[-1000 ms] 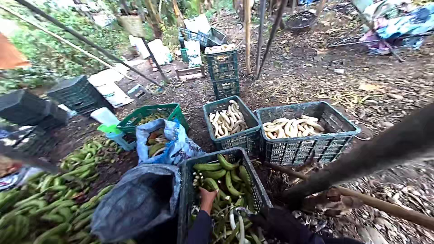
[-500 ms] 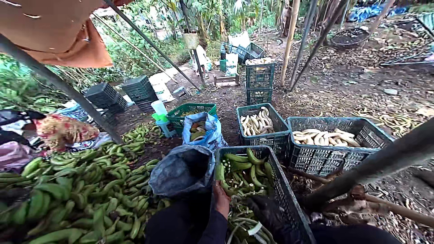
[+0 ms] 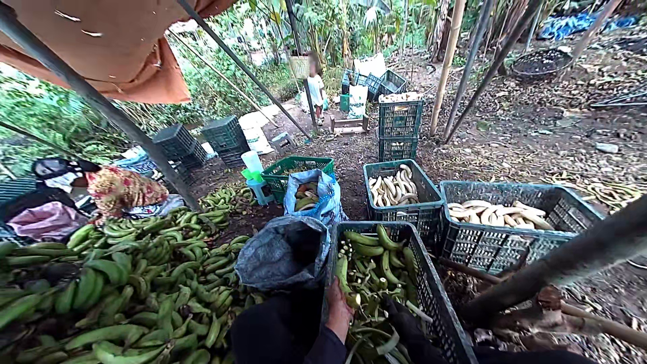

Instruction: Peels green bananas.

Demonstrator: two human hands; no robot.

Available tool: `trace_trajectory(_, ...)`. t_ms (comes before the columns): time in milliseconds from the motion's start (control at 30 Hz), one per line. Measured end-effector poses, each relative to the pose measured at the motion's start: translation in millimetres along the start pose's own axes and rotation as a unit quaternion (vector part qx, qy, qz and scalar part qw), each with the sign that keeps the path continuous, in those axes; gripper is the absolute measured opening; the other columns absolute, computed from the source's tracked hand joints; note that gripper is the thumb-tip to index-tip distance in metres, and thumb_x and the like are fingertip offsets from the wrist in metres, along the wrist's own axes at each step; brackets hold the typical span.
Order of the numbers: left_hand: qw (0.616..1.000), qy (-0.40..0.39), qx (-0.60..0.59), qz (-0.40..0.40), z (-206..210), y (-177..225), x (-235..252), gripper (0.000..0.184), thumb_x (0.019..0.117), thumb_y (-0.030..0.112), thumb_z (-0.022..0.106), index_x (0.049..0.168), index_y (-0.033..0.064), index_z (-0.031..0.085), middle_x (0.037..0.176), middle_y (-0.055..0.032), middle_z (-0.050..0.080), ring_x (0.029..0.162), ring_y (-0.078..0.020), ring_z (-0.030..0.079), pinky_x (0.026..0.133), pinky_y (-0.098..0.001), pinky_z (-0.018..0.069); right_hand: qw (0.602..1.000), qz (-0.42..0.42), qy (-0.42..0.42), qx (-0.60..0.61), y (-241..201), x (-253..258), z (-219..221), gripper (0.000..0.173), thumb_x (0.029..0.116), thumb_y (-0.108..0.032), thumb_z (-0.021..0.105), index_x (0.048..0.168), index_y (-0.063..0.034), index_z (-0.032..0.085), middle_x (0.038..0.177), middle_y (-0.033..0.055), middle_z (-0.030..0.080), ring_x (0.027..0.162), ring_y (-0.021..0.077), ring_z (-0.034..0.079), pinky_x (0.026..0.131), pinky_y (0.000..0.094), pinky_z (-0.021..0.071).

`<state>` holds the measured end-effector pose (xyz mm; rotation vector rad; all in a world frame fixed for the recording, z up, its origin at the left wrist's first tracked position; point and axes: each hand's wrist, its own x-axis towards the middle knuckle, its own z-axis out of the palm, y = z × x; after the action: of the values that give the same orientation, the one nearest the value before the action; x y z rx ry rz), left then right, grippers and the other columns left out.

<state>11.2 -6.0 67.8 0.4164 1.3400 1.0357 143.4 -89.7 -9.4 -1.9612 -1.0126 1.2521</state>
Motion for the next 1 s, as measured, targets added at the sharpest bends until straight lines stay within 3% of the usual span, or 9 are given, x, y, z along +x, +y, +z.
trace_trajectory(133,0.995,-0.097,0.012,-0.015,-2.5,14.2,10.6,0.039,0.1109,0.034,0.035,0.127,0.0054,0.056,0.101,-0.0119,0.064,0.083,-0.0189,0.063,0.07,-0.0373,0.0547,0.996,-0.072,0.052,-0.005,-27.5,-12.1,-18.4,0.061,0.1054,-0.059,0.036,0.142,-0.0161,0.06,0.123,0.0155,0.07,0.115,0.032,0.066,0.1,0.0623,0.046)
trace_trajectory(300,0.986,-0.163,0.029,-0.006,14.0,26.1,9.4,0.035,0.1108,0.03,0.038,0.124,0.0047,0.059,0.096,-0.0102,0.068,0.081,-0.0164,0.067,0.069,-0.0348,0.0569,0.979,-0.18,0.083,-0.047,-61.1,-48.6,-26.4,0.052,0.0991,-0.061,0.049,0.123,-0.0227,0.074,0.104,0.0027,0.076,0.098,0.0192,0.07,0.092,0.0547,0.0503)
trace_trajectory(467,0.98,-0.183,0.078,0.013,17.3,19.8,-13.8,0.031,0.1103,0.024,0.04,0.12,0.0027,0.06,0.093,-0.0078,0.067,0.078,-0.0131,0.065,0.069,-0.0308,0.056,0.977,-0.131,0.148,-0.084,-62.8,-42.9,-14.5,0.046,0.1008,-0.057,0.051,0.126,-0.0249,0.074,0.115,0.0062,0.075,0.113,0.0278,0.067,0.099,0.0611,0.0457)
trace_trajectory(567,0.984,-0.15,0.097,-0.013,11.1,12.5,-22.1,0.034,0.1105,0.029,0.04,0.124,0.0045,0.059,0.099,-0.0114,0.066,0.082,-0.018,0.065,0.07,-0.0367,0.0553,0.954,-0.128,0.246,-0.113,-61.2,-1.2,-17.7,0.046,0.1017,-0.054,0.051,0.126,-0.0228,0.073,0.115,0.0134,0.074,0.112,0.0381,0.067,0.095,0.0656,0.047)
trace_trajectory(667,0.983,-0.134,0.121,-0.021,-4.4,4.7,-23.4,0.038,0.1114,0.031,0.039,0.131,0.0038,0.056,0.095,-0.0126,0.064,0.074,-0.0192,0.062,0.064,-0.0366,0.0532,0.952,-0.091,0.281,-0.083,-69.8,29.8,-48.7,0.048,0.1035,-0.055,0.048,0.123,-0.0181,0.072,0.111,0.0153,0.074,0.107,0.0372,0.069,0.094,0.0641,0.049)
trace_trajectory(800,0.99,-0.127,0.056,-0.014,-13.5,4.9,-6.1,0.042,0.113,0.034,0.029,0.12,0.0034,0.056,0.08,-0.0087,0.062,0.062,-0.0159,0.061,0.053,-0.0314,0.0525,0.961,-0.146,0.221,-0.083,-84.9,-2.1,-51.3,0.046,0.1044,-0.051,0.049,0.125,-0.0168,0.072,0.108,0.0146,0.075,0.103,0.0339,0.07,0.091,0.0628,0.05)
trace_trajectory(900,0.982,-0.166,0.074,0.045,-7.3,11.8,4.4,0.053,0.1131,0.04,0.019,0.14,0.0054,0.049,0.112,-0.0119,0.064,0.09,-0.0152,0.063,0.078,-0.0341,0.0547,0.972,-0.101,0.15,-0.153,-81.6,-57.4,-17.1,0.052,0.1022,-0.061,0.044,0.123,-0.0237,0.074,0.098,0.0121,0.076,0.092,0.0359,0.072,0.078,0.066,0.0506)
trace_trajectory(933,0.978,-0.182,0.081,0.064,-5.4,13.0,8.9,0.054,0.1133,0.039,0.017,0.144,0.0048,0.046,0.115,-0.0123,0.062,0.093,-0.0146,0.062,0.081,-0.0331,0.0537,0.976,-0.087,0.135,-0.149,-77.7,-69.5,-6.9,0.053,0.1016,-0.063,0.042,0.123,-0.0255,0.074,0.097,0.0108,0.076,0.092,0.0348,0.072,0.078,0.066,0.0496)
trace_trajectory(1000,0.977,-0.186,0.079,0.066,0.0,12.2,10.8,0.051,0.1132,0.039,0.02,0.13,0.0049,0.053,0.094,-0.007,0.063,0.074,-0.0107,0.062,0.066,-0.0278,0.0543,0.977,-0.09,0.155,-0.116,-67.7,-74.6,9.4,0.052,0.1006,-0.064,0.043,0.119,-0.0275,0.076,0.096,0.0064,0.077,0.092,0.0293,0.072,0.079,0.0625,0.0483)
